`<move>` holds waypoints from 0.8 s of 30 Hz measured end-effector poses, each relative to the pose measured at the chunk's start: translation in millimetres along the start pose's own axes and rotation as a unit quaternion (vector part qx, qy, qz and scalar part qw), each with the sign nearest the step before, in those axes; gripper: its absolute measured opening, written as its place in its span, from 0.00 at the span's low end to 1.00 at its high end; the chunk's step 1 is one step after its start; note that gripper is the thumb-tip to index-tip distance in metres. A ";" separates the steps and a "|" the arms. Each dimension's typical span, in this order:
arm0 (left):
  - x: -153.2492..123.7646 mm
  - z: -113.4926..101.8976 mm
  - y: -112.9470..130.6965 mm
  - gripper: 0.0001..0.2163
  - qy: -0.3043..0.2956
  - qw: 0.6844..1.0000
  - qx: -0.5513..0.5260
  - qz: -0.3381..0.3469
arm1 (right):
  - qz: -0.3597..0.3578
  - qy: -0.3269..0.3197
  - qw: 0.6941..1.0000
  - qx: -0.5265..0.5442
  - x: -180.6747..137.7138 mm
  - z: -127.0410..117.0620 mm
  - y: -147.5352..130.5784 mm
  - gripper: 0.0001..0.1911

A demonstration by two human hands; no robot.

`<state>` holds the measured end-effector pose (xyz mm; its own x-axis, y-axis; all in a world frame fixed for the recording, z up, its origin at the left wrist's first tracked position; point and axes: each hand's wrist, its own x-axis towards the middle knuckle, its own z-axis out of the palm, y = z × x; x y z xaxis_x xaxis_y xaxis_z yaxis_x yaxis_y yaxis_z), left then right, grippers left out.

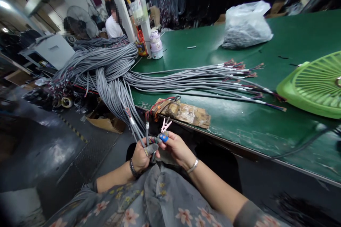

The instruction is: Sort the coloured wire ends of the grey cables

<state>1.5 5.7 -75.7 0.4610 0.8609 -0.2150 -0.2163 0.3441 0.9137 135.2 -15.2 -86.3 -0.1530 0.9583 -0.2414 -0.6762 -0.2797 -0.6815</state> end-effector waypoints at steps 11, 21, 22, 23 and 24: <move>7.3 5.0 7.5 0.16 0.010 0.996 -0.080 0.039 | -0.041 0.037 0.998 0.016 22.9 -14.9 -12.2 0.25; 15.1 6.2 0.8 0.17 -0.001 0.996 -0.086 0.017 | -0.045 0.045 0.994 0.086 28.1 -10.0 -10.6 0.18; 15.1 6.2 0.5 0.17 0.000 0.996 -0.086 0.016 | -0.042 0.048 0.994 0.092 28.0 -9.7 -10.3 0.19; 14.9 6.0 0.2 0.17 0.002 0.996 -0.085 0.017 | -0.037 0.050 0.993 0.098 27.8 -9.9 -9.8 0.19; 14.5 5.5 0.0 0.17 0.005 0.996 -0.084 0.018 | -0.032 0.051 0.993 0.106 27.4 -10.6 -9.1 0.20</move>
<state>13.0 16.2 -76.9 0.4418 0.8773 -0.1877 -0.3741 0.3703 0.8502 144.8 13.0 -94.1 -0.0382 0.9600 -0.2773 -0.8199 -0.1888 -0.5406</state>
